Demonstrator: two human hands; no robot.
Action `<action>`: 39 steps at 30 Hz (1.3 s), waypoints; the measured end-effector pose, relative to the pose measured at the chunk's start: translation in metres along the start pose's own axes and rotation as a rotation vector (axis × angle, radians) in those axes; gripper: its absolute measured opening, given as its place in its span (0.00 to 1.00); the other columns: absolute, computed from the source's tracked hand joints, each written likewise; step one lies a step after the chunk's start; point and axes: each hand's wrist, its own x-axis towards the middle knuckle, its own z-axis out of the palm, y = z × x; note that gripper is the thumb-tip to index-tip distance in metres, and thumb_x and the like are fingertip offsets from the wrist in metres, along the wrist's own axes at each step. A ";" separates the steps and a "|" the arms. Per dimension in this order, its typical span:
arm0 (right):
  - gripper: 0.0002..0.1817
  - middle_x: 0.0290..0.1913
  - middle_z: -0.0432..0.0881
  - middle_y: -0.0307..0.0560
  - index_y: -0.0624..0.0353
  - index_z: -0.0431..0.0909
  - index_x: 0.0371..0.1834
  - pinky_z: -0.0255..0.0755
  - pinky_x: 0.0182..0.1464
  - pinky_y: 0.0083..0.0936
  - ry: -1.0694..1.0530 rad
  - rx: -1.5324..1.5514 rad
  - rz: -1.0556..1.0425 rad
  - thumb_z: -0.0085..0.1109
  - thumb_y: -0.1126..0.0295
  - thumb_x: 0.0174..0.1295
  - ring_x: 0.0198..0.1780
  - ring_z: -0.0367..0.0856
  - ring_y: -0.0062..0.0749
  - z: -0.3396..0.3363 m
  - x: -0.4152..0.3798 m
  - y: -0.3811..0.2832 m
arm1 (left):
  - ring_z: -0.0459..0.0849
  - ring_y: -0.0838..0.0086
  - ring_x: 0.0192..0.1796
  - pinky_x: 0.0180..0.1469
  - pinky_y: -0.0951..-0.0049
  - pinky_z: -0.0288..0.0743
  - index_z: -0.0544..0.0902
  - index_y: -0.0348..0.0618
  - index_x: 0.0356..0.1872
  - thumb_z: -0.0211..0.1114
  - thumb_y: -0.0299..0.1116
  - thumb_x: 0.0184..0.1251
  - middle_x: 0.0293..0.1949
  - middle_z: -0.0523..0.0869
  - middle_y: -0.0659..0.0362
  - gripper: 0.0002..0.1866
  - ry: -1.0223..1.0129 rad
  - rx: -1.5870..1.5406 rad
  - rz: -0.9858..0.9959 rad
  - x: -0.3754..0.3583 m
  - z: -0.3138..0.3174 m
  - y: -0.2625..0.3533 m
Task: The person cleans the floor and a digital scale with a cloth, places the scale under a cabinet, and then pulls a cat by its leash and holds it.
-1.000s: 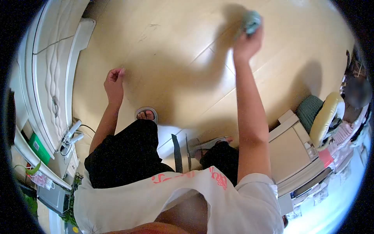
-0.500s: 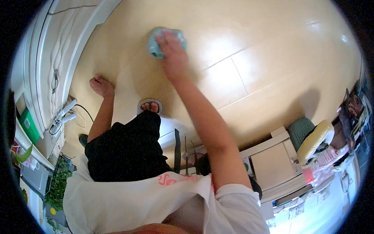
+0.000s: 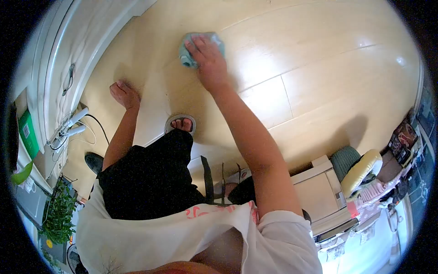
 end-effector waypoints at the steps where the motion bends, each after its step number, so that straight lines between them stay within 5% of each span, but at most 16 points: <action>1: 0.33 0.61 0.80 0.50 0.50 0.78 0.63 0.63 0.73 0.39 -0.031 0.043 0.034 0.55 0.85 0.51 0.69 0.73 0.43 -0.003 0.001 -0.007 | 0.73 0.58 0.42 0.47 0.59 0.67 0.75 0.37 0.33 0.54 0.29 0.73 0.37 0.77 0.54 0.08 0.027 -0.015 -0.010 0.001 -0.001 0.002; 4: 0.28 0.59 0.81 0.48 0.52 0.78 0.62 0.67 0.69 0.36 0.044 0.513 0.351 0.56 0.84 0.56 0.65 0.76 0.39 -0.019 0.002 -0.011 | 0.75 0.67 0.42 0.47 0.66 0.70 0.77 0.36 0.37 0.59 0.28 0.72 0.40 0.77 0.58 0.05 0.008 -0.306 -0.033 0.002 -0.007 0.043; 6: 0.22 0.56 0.82 0.46 0.56 0.78 0.59 0.71 0.63 0.32 0.153 1.026 0.734 0.57 0.82 0.61 0.60 0.79 0.35 -0.044 0.003 -0.010 | 0.77 0.74 0.41 0.45 0.75 0.71 0.81 0.37 0.43 0.62 0.25 0.70 0.41 0.80 0.60 0.05 -0.170 -0.521 -0.114 0.012 -0.014 0.096; 8: 0.18 0.54 0.81 0.41 0.62 0.75 0.59 0.73 0.58 0.30 0.232 1.483 1.053 0.59 0.75 0.66 0.54 0.80 0.30 -0.079 0.011 -0.017 | 0.80 0.77 0.43 0.49 0.78 0.74 0.85 0.35 0.46 0.66 0.29 0.71 0.42 0.83 0.59 0.09 -0.365 -0.729 0.009 0.022 -0.017 0.150; 10: 0.21 0.57 0.81 0.44 0.63 0.73 0.62 0.73 0.61 0.34 0.254 1.588 1.054 0.58 0.70 0.67 0.57 0.79 0.34 -0.099 0.006 -0.021 | 0.80 0.80 0.40 0.42 0.81 0.73 0.88 0.39 0.47 0.63 0.22 0.69 0.39 0.84 0.61 0.09 -0.481 -0.856 0.106 0.030 -0.018 0.200; 15: 0.21 0.59 0.81 0.50 0.65 0.72 0.64 0.72 0.64 0.39 0.311 1.798 1.160 0.54 0.69 0.69 0.59 0.79 0.40 -0.133 -0.012 -0.031 | 0.79 0.77 0.37 0.39 0.77 0.74 0.89 0.41 0.44 0.67 0.26 0.67 0.37 0.81 0.60 0.08 -0.586 -1.046 0.410 0.037 -0.028 0.302; 23: 0.23 0.56 0.82 0.52 0.66 0.72 0.63 0.74 0.60 0.41 0.317 1.861 1.178 0.57 0.68 0.66 0.56 0.81 0.42 -0.145 -0.036 -0.038 | 0.77 0.79 0.44 0.48 0.79 0.71 0.87 0.46 0.55 0.69 0.30 0.67 0.43 0.78 0.62 0.15 -1.041 -1.084 0.366 0.037 -0.041 0.332; 27: 0.23 0.58 0.81 0.52 0.66 0.72 0.63 0.74 0.61 0.39 0.330 1.891 1.193 0.56 0.67 0.67 0.57 0.81 0.41 -0.149 -0.039 -0.042 | 0.77 0.76 0.44 0.48 0.78 0.72 0.88 0.48 0.54 0.69 0.29 0.66 0.43 0.76 0.62 0.16 -1.007 -1.012 0.543 0.029 -0.039 0.330; 30: 0.22 0.63 0.78 0.52 0.67 0.70 0.65 0.70 0.68 0.41 0.214 2.071 1.012 0.46 0.67 0.72 0.63 0.77 0.42 -0.144 -0.056 -0.031 | 0.78 0.76 0.42 0.45 0.77 0.73 0.89 0.48 0.52 0.70 0.28 0.65 0.40 0.76 0.62 0.14 -0.925 -1.106 0.629 0.029 -0.044 0.331; 39: 0.21 0.62 0.78 0.53 0.69 0.71 0.64 0.68 0.69 0.38 0.301 1.891 1.171 0.45 0.67 0.74 0.64 0.77 0.40 -0.150 -0.046 -0.045 | 0.79 0.75 0.38 0.39 0.76 0.74 0.90 0.46 0.46 0.71 0.26 0.62 0.36 0.77 0.60 0.11 -0.760 -1.001 0.708 0.013 -0.045 0.317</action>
